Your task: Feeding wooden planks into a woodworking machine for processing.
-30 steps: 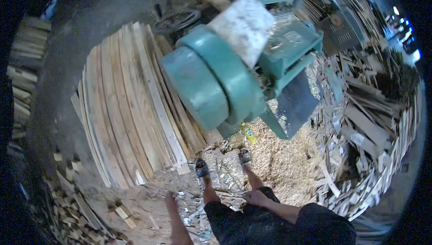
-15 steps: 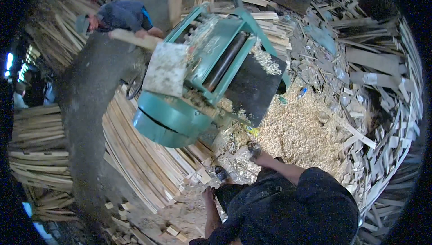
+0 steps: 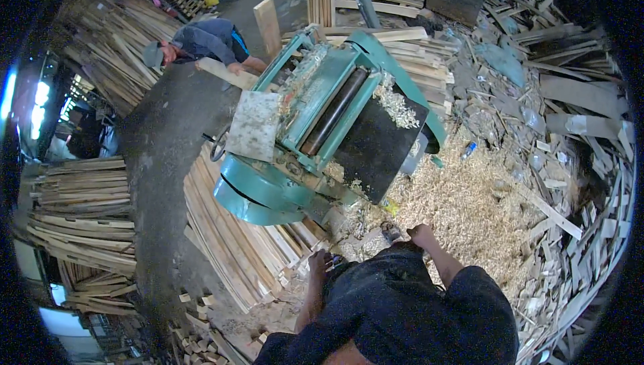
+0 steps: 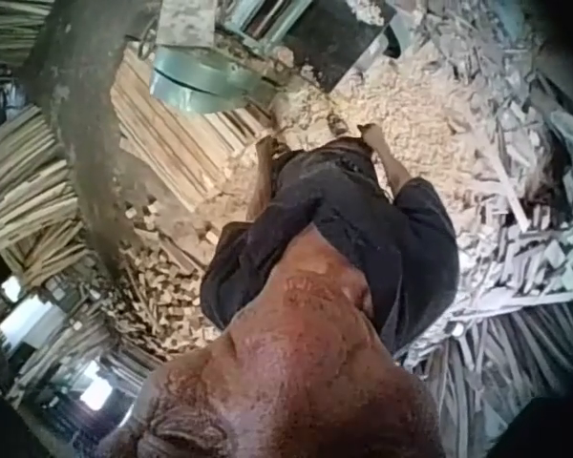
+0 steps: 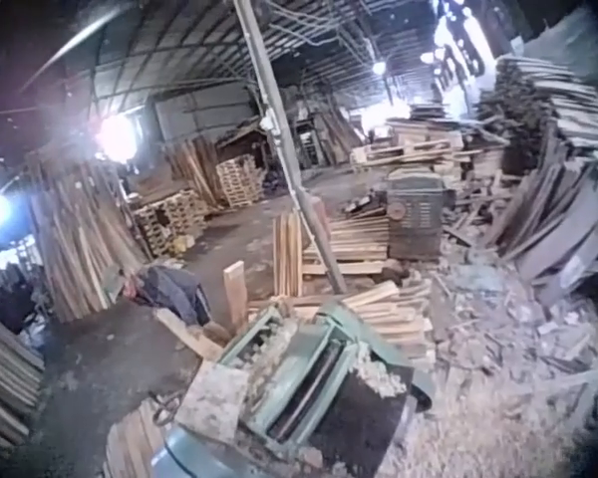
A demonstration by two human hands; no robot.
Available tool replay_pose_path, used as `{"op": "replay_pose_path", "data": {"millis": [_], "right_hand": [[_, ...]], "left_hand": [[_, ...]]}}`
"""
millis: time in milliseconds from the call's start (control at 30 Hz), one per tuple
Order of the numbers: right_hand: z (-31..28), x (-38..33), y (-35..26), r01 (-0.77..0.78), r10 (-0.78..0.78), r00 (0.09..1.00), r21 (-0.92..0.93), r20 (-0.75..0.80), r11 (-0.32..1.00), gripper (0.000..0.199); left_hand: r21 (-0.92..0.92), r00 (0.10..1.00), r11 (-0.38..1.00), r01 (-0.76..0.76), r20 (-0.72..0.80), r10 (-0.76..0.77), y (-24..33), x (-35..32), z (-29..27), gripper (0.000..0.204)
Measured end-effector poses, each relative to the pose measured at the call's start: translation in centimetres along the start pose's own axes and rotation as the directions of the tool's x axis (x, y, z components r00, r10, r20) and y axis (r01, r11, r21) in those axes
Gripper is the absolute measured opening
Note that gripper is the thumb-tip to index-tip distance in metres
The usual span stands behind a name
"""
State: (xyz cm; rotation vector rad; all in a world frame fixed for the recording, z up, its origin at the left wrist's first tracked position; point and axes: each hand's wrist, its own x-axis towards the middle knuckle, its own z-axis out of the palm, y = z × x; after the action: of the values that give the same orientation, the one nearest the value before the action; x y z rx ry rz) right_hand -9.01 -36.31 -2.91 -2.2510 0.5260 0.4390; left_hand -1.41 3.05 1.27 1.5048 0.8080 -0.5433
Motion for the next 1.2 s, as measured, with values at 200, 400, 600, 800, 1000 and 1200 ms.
{"op": "replay_pose_path", "data": {"millis": [200,400,600,800,1000,1200], "right_hand": [[0.7,0.3,-1.2,0.061,-0.062,0.998,-0.127,-0.003,0.990,0.039],[-0.5,-0.5,-3.5,-0.021,0.019,0.999,0.058,0.034,0.998,0.042],[-1.4,0.0,-4.5,-0.077,0.065,0.992,0.111,0.104,0.991,0.044],[-1.4,0.5,-4.9,-0.102,0.090,0.988,0.090,0.128,0.991,0.044],[-0.5,1.3,-4.7,-0.067,0.045,0.988,0.148,0.147,0.987,0.042],[0.4,1.9,-3.7,-0.041,0.019,0.993,0.195,0.116,0.980,0.041]], "left_hand": [[0.316,0.949,0.910,-0.270,0.244,0.197,-3.7,2.1,1.5,0.023],[0.573,0.833,0.606,-0.552,0.370,0.410,-2.0,0.9,2.4,0.021],[0.001,0.996,1.000,0.022,0.091,-0.022,0.4,-1.3,3.9,0.024],[0.061,0.996,0.998,0.034,0.079,-0.039,-0.6,0.0,3.3,0.023],[0.039,0.995,0.999,0.013,0.102,-0.017,-2.1,1.5,2.5,0.025],[0.134,0.994,0.990,-0.042,0.105,0.028,-0.6,0.3,2.8,0.019]]}}
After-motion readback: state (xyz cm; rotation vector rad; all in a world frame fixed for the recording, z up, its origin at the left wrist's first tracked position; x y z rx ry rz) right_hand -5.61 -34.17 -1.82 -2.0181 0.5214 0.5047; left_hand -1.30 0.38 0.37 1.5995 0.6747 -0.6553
